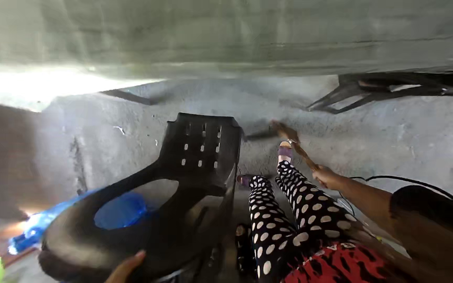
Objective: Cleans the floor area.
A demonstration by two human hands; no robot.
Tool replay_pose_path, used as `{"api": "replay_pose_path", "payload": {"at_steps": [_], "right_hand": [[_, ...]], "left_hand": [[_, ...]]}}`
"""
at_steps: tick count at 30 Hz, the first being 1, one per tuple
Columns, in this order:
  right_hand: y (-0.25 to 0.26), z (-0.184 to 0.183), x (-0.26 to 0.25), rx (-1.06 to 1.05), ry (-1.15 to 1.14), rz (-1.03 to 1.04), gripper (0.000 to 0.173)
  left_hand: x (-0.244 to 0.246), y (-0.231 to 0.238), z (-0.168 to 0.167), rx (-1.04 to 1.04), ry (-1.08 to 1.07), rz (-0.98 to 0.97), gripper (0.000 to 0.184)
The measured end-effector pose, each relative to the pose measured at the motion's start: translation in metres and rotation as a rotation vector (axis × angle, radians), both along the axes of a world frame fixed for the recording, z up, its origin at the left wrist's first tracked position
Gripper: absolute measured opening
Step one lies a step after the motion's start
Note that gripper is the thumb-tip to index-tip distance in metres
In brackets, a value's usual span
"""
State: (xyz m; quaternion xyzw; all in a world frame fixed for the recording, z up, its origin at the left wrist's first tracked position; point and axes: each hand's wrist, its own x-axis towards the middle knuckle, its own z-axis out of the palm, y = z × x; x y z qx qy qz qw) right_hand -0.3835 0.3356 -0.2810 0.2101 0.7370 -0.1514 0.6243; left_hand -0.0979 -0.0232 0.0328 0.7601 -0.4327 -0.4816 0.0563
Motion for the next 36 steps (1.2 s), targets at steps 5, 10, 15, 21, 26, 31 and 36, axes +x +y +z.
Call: {"api": "replay_pose_path", "payload": {"at_steps": [5,10,15,21,26,31,36], "right_hand": [[0.045,0.003,-0.027,-0.118,-0.077,-0.016,0.056],[0.076,0.002,-0.047,-0.166,-0.058,0.043,0.071],[0.082,0.002,-0.058,-0.137,0.067,-0.082,0.074],[0.076,-0.016,-0.065,0.006,0.127,-0.101,0.053],[0.049,-0.040,-0.075,0.122,0.124,-0.134,0.039],[-0.009,-0.057,-0.078,0.233,0.081,0.008,0.030],[-0.112,-0.082,-0.038,0.282,0.068,0.167,0.024]], "left_hand": [[-0.106,-0.057,0.017,-0.029,0.093,-0.093,0.010],[-0.201,-0.003,0.003,-0.142,0.252,-0.102,0.015],[-0.289,0.076,-0.075,-0.125,0.381,0.110,0.011],[-0.369,0.136,-0.143,0.027,0.640,0.244,0.058],[-0.389,0.138,-0.155,0.105,0.729,-0.008,0.079],[-0.243,0.083,-0.185,0.307,0.792,-0.732,0.072],[0.000,0.035,-0.251,0.386,0.145,-0.773,0.064]]}}
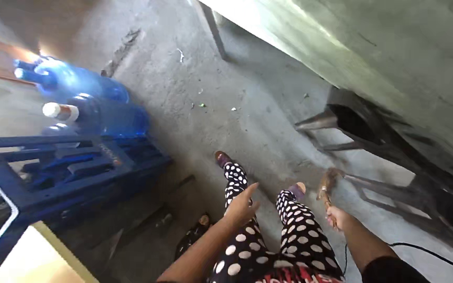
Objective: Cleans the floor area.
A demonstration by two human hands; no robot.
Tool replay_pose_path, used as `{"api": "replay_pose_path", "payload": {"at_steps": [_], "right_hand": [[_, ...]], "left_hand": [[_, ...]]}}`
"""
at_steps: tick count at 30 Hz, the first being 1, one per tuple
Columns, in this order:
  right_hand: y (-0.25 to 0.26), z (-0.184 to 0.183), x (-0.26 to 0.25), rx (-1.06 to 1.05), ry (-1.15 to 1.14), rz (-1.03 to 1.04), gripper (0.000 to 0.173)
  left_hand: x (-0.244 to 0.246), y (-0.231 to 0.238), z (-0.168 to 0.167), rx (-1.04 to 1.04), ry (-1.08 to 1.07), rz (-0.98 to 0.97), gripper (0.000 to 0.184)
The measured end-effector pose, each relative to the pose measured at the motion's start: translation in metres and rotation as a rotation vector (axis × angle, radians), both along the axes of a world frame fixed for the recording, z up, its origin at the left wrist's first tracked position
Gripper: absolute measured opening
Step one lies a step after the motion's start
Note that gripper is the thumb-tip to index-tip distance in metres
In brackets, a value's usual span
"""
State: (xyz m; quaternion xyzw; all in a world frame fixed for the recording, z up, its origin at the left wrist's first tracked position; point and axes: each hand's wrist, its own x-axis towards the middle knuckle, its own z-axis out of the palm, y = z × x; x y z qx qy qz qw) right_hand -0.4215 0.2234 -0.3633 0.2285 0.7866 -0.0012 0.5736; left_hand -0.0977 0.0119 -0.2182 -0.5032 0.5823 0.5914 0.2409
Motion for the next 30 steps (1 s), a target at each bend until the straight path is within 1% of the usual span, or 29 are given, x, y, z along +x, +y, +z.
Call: {"api": "replay_pose_path", "payload": {"at_steps": [1,3,4,6,8,9,11,13,14,17,20,22,23,24,25,26,28,30], "right_hand": [[-0.035,-0.003,0.021,-0.047,0.003,0.027,0.019],[-0.120,-0.004,0.072,-0.126,-0.002,0.075,0.024],[-0.162,-0.012,0.101,-0.137,-0.018,0.111,0.027],[-0.257,-0.016,0.167,-0.181,-0.101,0.181,0.033],[-0.348,-0.023,0.233,-0.269,-0.218,0.276,0.029],[-0.390,-0.026,0.264,-0.319,-0.274,0.320,0.028],[-0.459,-0.031,0.314,-0.389,-0.352,0.401,0.030],[-0.500,-0.028,0.347,-0.430,-0.354,0.439,0.044],[-0.507,-0.025,0.356,-0.449,-0.337,0.461,0.050],[-0.499,-0.007,0.347,-0.515,-0.204,0.567,0.058],[-0.474,0.011,0.303,-0.564,0.078,0.601,0.066],[-0.468,0.022,0.266,-0.558,0.244,0.556,0.070],[-0.470,0.024,0.247,-0.526,0.297,0.497,0.067],[-0.475,0.024,0.228,-0.481,0.333,0.418,0.057],[-0.483,0.021,0.211,-0.424,0.349,0.328,0.039],[-0.496,0.017,0.194,-0.374,0.331,0.232,0.027],[-0.531,0.003,0.162,-0.326,0.321,0.078,0.015],[-0.576,-0.023,0.140,-0.324,0.379,-0.011,0.012]], "left_hand": [[0.047,-0.006,-0.008,-0.010,-0.122,0.081,0.065],[0.123,-0.009,-0.012,0.006,-0.317,0.245,0.067],[0.151,-0.008,-0.009,0.037,-0.373,0.308,0.068],[0.188,0.002,0.000,0.101,-0.403,0.444,0.069],[0.204,0.015,0.004,0.159,-0.341,0.561,0.070],[0.206,0.019,0.002,0.179,-0.304,0.565,0.069],[0.204,0.014,-0.005,0.213,-0.295,0.487,0.065],[0.206,-0.002,-0.015,0.270,-0.325,0.419,0.063],[0.208,-0.008,-0.022,0.294,-0.333,0.399,0.062],[0.213,-0.018,-0.042,0.325,-0.322,0.361,0.063],[0.207,-0.042,-0.050,0.390,-0.326,0.359,0.064],[0.199,-0.061,-0.059,0.426,-0.335,0.366,0.066],[0.196,-0.069,-0.065,0.429,-0.338,0.383,0.066],[0.192,-0.076,-0.073,0.425,-0.343,0.404,0.068],[0.189,-0.084,-0.079,0.422,-0.354,0.429,0.069],[0.186,-0.096,-0.085,0.418,-0.368,0.458,0.071],[0.181,-0.125,-0.090,0.368,-0.388,0.556,0.075],[0.175,-0.161,-0.092,0.236,-0.420,0.701,0.082]]}}
